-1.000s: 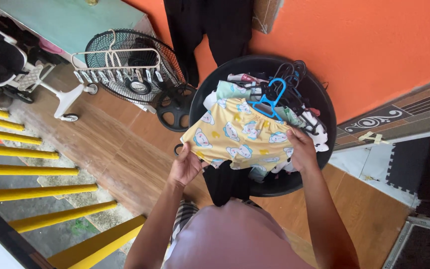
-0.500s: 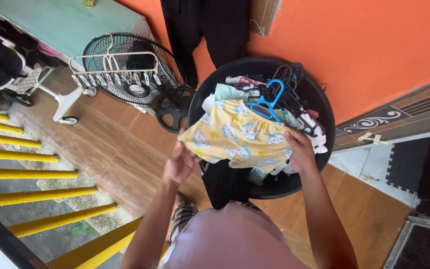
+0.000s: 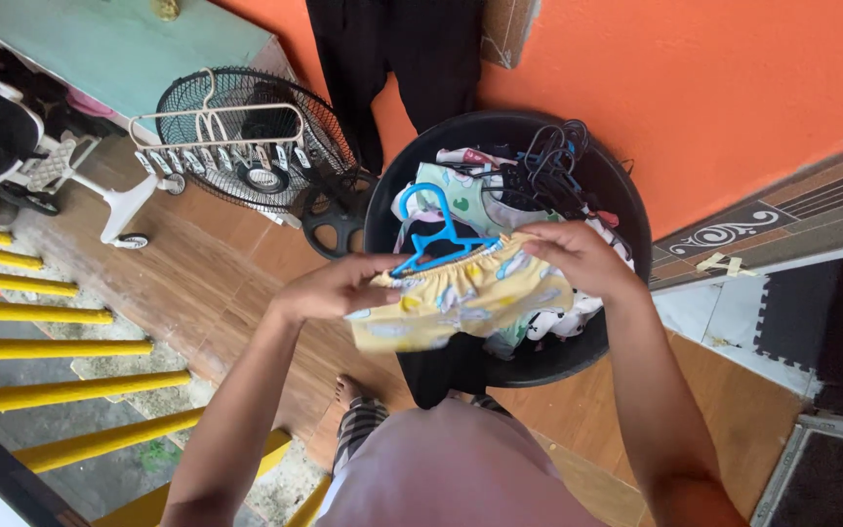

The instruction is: Hang various pieces of small clothing from a basket onto a window-mounted drying rack.

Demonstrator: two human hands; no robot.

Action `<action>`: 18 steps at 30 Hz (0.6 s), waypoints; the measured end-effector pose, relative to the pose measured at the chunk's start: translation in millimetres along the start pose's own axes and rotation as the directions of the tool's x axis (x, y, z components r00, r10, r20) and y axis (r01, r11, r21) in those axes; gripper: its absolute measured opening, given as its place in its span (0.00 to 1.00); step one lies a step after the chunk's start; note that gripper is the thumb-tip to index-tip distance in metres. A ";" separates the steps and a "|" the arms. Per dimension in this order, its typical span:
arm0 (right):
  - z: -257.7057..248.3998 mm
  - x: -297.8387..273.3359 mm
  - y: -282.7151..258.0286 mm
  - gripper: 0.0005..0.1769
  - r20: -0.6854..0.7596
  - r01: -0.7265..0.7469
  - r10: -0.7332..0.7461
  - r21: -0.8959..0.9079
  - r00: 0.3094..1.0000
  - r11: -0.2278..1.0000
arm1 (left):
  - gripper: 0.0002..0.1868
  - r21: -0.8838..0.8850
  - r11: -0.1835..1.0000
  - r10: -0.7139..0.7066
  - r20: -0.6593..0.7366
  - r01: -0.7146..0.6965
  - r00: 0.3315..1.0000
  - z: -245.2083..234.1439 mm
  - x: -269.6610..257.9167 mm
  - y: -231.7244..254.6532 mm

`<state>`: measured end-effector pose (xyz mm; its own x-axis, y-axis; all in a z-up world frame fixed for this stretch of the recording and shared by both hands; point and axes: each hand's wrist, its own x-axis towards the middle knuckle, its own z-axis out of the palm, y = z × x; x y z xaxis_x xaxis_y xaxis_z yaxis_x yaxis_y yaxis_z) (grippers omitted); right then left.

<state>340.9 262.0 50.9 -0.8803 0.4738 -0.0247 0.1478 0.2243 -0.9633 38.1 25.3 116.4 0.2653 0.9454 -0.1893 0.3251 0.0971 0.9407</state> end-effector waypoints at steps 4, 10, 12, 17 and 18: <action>-10.7 8.6 -2.9 0.16 0.043 -0.008 0.002 0.142 0.999 0.990 | 0.27 -0.098 0.995 0.032 -0.039 -0.036 0.999 5.9 -4.6 9.0; -18.4 30.8 -16.4 0.40 0.402 -0.142 -0.295 0.765 0.867 0.628 | 0.26 0.089 0.995 0.045 -0.077 -0.038 0.996 4.2 -21.6 15.1; -9.2 39.8 -28.9 0.48 0.566 -0.300 -0.331 0.747 0.755 0.594 | 0.26 0.060 0.998 0.030 -0.029 -0.028 0.999 4.0 -27.4 20.5; 29.7 24.5 19.7 0.48 0.440 -0.437 0.113 0.763 0.891 0.477 | 0.29 -0.323 0.945 -0.058 -0.026 0.047 0.998 -18.8 -30.3 10.6; 36.6 18.3 17.1 0.49 0.448 -0.438 0.080 0.795 0.890 0.419 | 0.30 -0.575 0.815 -0.131 -0.054 0.077 0.990 -24.4 -30.7 3.5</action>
